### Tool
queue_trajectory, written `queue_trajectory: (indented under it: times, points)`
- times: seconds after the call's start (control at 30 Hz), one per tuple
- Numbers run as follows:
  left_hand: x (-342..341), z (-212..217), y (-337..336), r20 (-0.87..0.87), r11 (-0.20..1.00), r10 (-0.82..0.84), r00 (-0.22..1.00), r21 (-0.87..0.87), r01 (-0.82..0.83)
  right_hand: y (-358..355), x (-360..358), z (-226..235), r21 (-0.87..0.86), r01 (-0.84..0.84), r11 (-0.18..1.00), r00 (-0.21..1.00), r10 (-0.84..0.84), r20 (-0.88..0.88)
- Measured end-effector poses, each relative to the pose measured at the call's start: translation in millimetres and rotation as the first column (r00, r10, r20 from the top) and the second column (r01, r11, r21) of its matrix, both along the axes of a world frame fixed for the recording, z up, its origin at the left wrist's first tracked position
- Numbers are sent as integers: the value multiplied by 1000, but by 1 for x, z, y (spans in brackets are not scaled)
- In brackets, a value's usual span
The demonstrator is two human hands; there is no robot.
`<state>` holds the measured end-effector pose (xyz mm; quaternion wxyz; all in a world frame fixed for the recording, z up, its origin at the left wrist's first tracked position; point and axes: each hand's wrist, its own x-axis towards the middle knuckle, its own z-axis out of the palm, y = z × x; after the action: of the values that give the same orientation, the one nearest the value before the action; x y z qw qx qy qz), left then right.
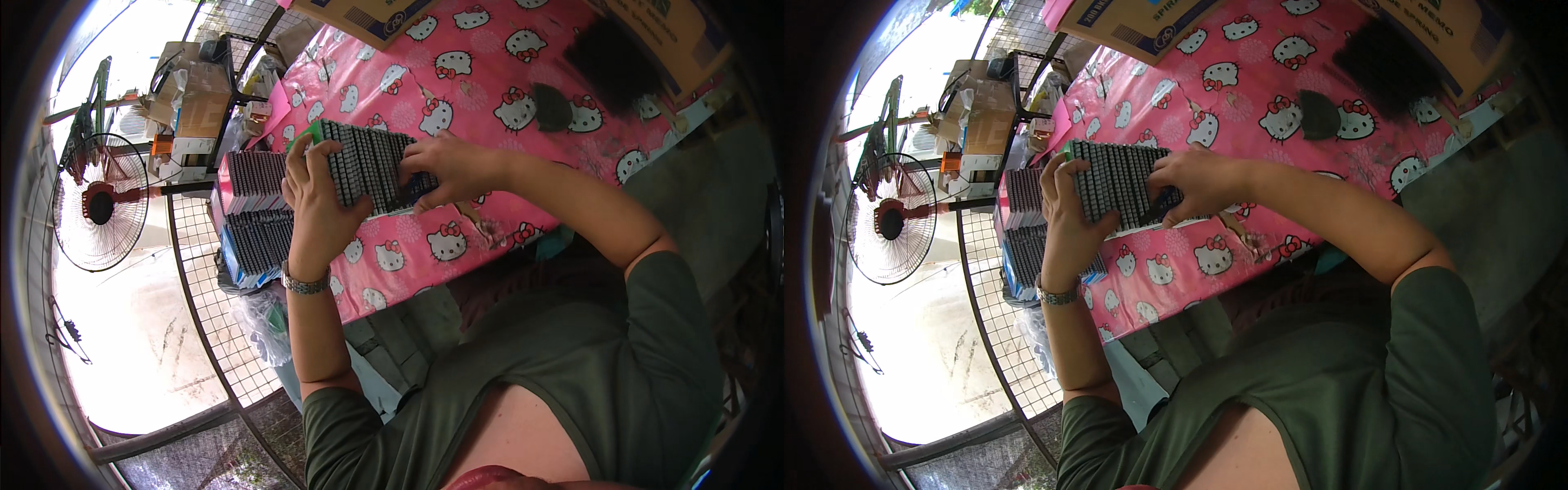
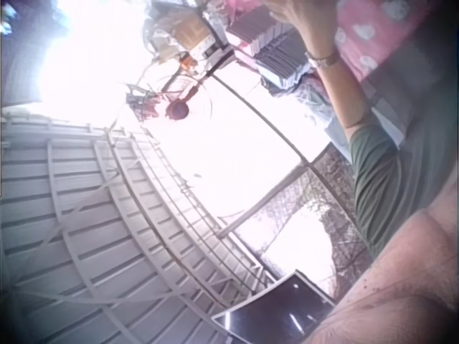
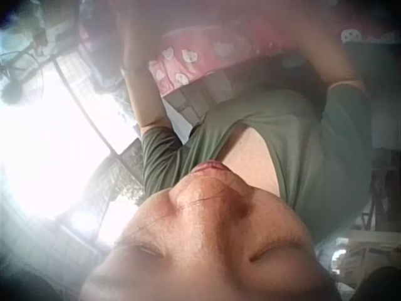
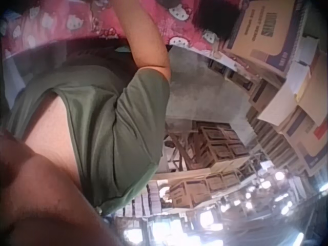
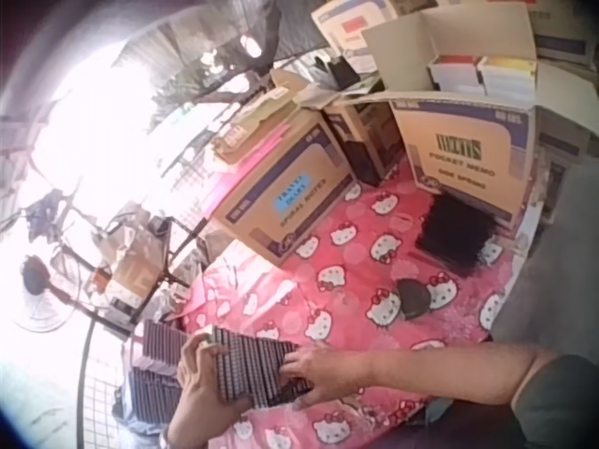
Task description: The person assembles small green notebooks by inserting metal spiral coils into pre-punched holes in the covers and paper, using a small blue tool to trim or secure the coils, and then stacks the finished notebooks.
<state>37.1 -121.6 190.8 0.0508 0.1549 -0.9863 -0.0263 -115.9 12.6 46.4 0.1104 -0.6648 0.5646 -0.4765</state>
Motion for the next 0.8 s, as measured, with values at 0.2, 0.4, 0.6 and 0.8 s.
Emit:
queue_trajectory:
  times: [0.2, 0.4, 0.6, 0.8]
  points:
    - [2, -2, -2, -6, 1000, -6, 1000, -14, 6, -6, -7, 24, 532, -355, 769, 901, 131, 413]
    - [2, -1, -2, -3, 1000, -11, 1000, -5, 11, 4, -3, -5, 168, -100, 981, 989, 79, 125]
    - [2, -1, -3, -5, 1000, -18, 1000, -19, 18, 0, -8, 13, 476, -333, 814, 895, 114, 431]
    - [-2, 3, 4, -4, 999, -20, 1000, -49, 20, 0, -6, -18, 203, -230, 952, 949, 173, 264]
